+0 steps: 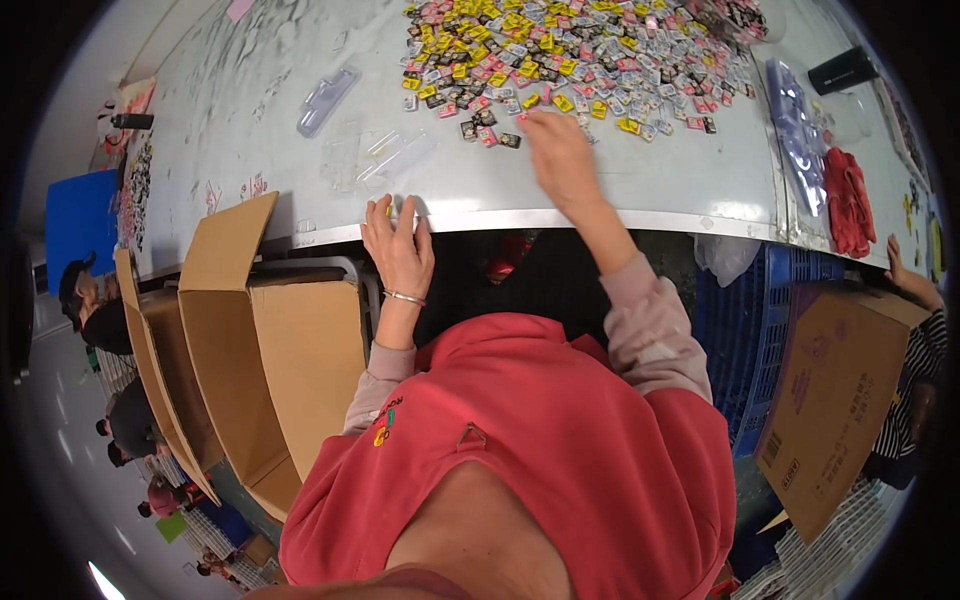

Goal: Sort small colorful items and pack them into clear plastic cases and then into a large cardboard shipping box.

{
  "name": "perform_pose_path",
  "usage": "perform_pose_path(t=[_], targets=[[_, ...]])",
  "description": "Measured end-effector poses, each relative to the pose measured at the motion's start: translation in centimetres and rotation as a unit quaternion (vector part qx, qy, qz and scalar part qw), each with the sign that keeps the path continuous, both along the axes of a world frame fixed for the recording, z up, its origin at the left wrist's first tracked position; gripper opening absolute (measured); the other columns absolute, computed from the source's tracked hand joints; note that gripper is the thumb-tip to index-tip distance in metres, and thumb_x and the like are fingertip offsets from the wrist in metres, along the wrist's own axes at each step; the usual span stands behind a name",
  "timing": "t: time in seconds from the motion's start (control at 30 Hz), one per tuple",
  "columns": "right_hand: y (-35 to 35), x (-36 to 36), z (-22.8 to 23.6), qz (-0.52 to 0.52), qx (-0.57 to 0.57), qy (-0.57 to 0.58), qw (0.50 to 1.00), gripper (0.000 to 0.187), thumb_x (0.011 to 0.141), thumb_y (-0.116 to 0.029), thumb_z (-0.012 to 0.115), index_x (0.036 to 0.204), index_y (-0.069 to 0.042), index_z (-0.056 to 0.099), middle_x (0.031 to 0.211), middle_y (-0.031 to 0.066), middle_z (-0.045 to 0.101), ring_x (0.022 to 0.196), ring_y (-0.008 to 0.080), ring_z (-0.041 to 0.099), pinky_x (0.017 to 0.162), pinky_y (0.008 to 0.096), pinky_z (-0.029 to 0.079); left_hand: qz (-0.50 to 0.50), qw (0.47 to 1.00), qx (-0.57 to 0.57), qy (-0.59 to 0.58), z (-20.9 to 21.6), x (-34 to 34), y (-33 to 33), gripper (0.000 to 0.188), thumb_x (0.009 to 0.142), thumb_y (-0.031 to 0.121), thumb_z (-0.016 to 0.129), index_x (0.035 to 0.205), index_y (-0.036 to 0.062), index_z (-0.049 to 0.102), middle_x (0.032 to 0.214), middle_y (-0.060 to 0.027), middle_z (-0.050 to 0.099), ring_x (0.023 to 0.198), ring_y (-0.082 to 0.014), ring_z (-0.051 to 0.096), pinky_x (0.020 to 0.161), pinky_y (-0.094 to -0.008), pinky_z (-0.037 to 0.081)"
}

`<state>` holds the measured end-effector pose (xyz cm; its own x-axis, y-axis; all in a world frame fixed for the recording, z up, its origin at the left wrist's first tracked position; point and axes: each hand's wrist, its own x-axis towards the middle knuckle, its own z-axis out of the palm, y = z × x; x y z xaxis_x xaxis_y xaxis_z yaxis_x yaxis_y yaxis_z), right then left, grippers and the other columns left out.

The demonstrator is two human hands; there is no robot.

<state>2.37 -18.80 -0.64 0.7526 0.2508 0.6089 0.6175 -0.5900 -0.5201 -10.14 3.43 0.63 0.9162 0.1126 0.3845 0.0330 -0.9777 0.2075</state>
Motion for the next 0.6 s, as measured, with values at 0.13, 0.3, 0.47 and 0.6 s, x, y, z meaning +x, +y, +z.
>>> perform_pose_path(t=[0.13,0.3,0.47,0.6], targets=[[2.9,-0.8,-0.7,0.02,-0.131,-0.007,0.991,0.028,0.074,0.0,0.06,0.102,-0.001,0.062,0.102,0.0119,0.058,0.092,0.0301,0.053,0.08,0.037,0.044,-0.027,0.998,-0.048,0.008,-0.8,0.1,0.7,0.032,0.08,0.006,0.06,0.112,0.0025,0.058,0.121,-0.0197,0.047,0.113,-0.0394,0.045,0.095,-0.0508,0.034],[2.6,-0.7,0.0,0.043,-0.067,0.057,0.995,0.028,0.073,-0.002,0.061,0.101,-0.003,0.061,0.1,0.0106,0.057,0.09,0.0293,0.052,0.08,0.0373,0.043,-0.114,0.981,-0.154,0.0,-0.7,0.2,-0.1,0.03,0.077,-0.004,0.056,0.106,0.0002,0.061,0.118,-0.0202,0.049,0.107,-0.0376,0.05,0.092,-0.0408,0.041],[4.4,0.5,-0.1,0.089,-0.143,0.07,0.983,0.024,0.074,-0.001,0.06,0.097,-0.002,0.062,0.098,0.0098,0.058,0.09,0.0284,0.052,0.081,0.0379,0.043,-0.283,0.929,-0.239,0.001,-1.2,3.1,-3.5,0.033,0.073,-0.01,0.051,0.103,-0.0006,0.06,0.115,-0.0207,0.053,0.112,-0.0378,0.05,0.093,-0.0402,0.043],[1.7,0.6,-0.3,0.111,-0.097,0.086,0.985,0.024,0.075,-0.001,0.061,0.099,-0.003,0.064,0.099,0.0107,0.06,0.093,0.0292,0.055,0.083,0.0371,0.044,-0.324,0.899,-0.295,0.029,-0.7,5.6,-3.4,0.03,0.075,-0.01,0.049,0.101,-0.0004,0.06,0.112,-0.0189,0.056,0.108,-0.0358,0.053,0.089,-0.0378,0.045]])
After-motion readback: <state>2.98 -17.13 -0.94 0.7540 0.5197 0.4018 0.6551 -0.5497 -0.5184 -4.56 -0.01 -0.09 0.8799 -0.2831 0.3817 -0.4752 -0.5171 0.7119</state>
